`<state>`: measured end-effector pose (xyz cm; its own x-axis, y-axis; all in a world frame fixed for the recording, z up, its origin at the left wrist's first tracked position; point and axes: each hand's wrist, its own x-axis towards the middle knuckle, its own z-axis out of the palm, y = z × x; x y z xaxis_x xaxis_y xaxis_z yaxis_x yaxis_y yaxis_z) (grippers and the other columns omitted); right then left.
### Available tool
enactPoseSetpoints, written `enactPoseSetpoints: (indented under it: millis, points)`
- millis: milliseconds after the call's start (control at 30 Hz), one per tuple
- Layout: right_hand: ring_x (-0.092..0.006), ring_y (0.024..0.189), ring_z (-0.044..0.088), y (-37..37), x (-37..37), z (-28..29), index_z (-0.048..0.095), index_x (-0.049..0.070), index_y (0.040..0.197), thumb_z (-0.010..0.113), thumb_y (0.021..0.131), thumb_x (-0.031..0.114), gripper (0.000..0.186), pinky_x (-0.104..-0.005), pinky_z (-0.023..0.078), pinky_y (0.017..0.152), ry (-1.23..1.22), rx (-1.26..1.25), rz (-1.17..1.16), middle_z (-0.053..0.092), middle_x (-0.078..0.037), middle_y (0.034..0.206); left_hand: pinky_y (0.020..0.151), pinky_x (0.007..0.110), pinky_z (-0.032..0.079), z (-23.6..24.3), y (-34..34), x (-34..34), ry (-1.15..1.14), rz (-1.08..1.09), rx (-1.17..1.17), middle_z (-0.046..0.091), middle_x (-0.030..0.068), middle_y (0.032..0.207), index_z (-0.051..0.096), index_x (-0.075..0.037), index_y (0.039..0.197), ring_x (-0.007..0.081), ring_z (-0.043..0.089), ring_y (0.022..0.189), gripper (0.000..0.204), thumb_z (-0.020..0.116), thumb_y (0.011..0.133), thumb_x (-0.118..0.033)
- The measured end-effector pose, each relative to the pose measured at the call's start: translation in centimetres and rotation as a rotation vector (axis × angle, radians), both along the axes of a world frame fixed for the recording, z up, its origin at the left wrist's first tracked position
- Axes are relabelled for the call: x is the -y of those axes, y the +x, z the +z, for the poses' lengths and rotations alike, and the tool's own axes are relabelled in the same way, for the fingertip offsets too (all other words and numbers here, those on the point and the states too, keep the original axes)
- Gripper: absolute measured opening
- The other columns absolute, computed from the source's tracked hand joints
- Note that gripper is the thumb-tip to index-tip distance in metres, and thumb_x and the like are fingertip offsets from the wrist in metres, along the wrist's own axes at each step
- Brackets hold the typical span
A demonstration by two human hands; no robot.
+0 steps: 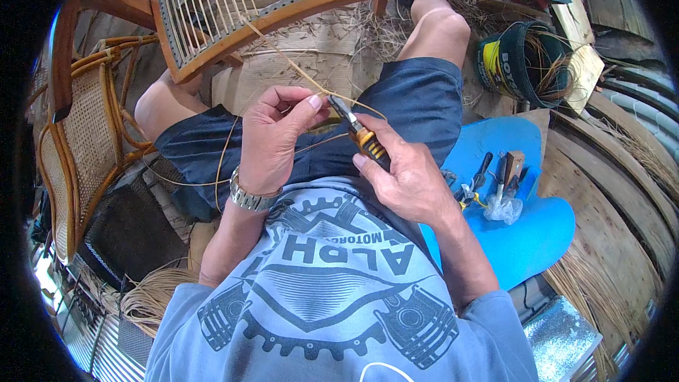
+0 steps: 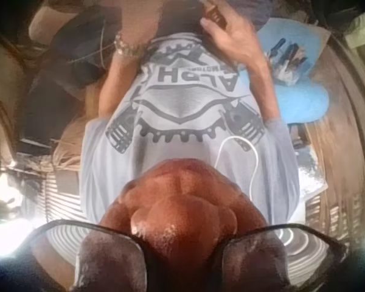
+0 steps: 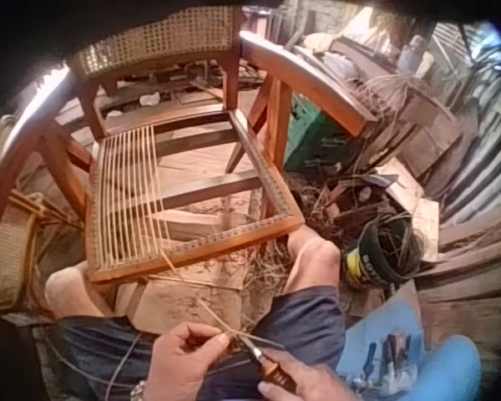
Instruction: Weaving a cane or rattan seat onto a wooden chair frame using strips of material.
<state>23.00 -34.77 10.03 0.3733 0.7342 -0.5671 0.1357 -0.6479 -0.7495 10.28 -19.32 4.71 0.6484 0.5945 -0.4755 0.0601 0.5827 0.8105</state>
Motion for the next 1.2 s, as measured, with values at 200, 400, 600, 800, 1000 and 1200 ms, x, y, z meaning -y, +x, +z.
enactPoseSetpoints:
  millis: [200, 400, 600, 800, 1000, 1200]
  points:
    - [-0.0305, 0.076, 0.071, -0.3, -0.5, -0.6, 0.049, 0.005, 0.137, 0.064, 0.089, 0.015, 0.051, -0.0366, 0.053, 0.073, 0.056, -0.106, -0.081, 0.069, -0.021, 0.091, 0.082, 0.028, 0.058, -0.3, 0.2, 0.1, 0.060, -0.021, -0.021, 0.068, 0.0118, 0.099, 0.060, 0.003, 0.102, 0.0166, 0.069, 0.090, 0.016, 0.067, 0.091, -0.005]
    - [-0.0351, 0.082, 0.071, 0.5, -0.2, -0.1, 0.050, 0.005, 0.135, 0.064, 0.089, 0.017, 0.050, -0.0390, 0.052, 0.075, -0.043, -0.002, 0.061, 0.069, -0.022, 0.092, 0.075, 0.025, 0.057, -0.4, 0.4, 0.3, -0.010, 0.035, -0.030, 0.069, 0.0097, 0.091, 0.062, 0.003, 0.100, 0.0125, 0.067, 0.082, 0.016, 0.069, 0.090, -0.007]
    - [-0.0364, 0.081, 0.070, 0.0, -0.3, -0.8, 0.050, 0.006, 0.135, 0.065, 0.088, 0.015, 0.050, -0.0404, 0.052, 0.074, 0.006, -0.020, 0.014, 0.068, -0.023, 0.092, 0.076, 0.024, 0.057, -0.5, 0.4, 0.2, 0.102, -0.025, -0.091, 0.068, 0.0091, 0.090, 0.061, 0.003, 0.098, 0.0126, 0.068, 0.081, 0.015, 0.069, 0.089, -0.006]
    - [-0.0354, 0.075, 0.069, -0.1, -0.4, -0.7, 0.049, 0.006, 0.136, 0.066, 0.088, 0.013, 0.051, -0.0389, 0.052, 0.071, 0.054, 0.102, 0.105, 0.066, -0.024, 0.088, 0.067, 0.020, 0.052, -0.9, 0.3, 0.7, 0.006, 0.083, -0.073, 0.067, 0.0046, 0.084, 0.064, 0.002, 0.094, 0.0068, 0.063, 0.074, 0.011, 0.069, 0.088, -0.005]
    - [-0.0331, 0.072, 0.068, -0.5, -0.7, -1.0, 0.050, 0.006, 0.135, 0.066, 0.088, 0.013, 0.051, -0.0380, 0.052, 0.070, 0.030, 0.030, 0.007, 0.067, -0.024, 0.090, 0.061, 0.019, 0.044, -1.4, 0.0, 0.7, 0.181, -0.052, -0.135, 0.064, -0.0004, 0.080, 0.066, 0.001, 0.094, 0.0024, 0.054, 0.069, 0.010, 0.069, 0.088, -0.006]
    - [-0.0329, 0.085, 0.068, -0.5, -0.8, -1.7, 0.052, 0.002, 0.132, 0.066, 0.088, 0.013, 0.047, -0.0384, 0.052, 0.079, 0.123, 0.098, 0.022, 0.068, -0.023, 0.100, 0.063, 0.019, 0.045, -1.4, -0.2, 0.6, 0.128, 0.017, -0.102, 0.065, 0.0005, 0.081, 0.066, 0.001, 0.093, 0.0037, 0.055, 0.069, 0.011, 0.069, 0.088, -0.008]
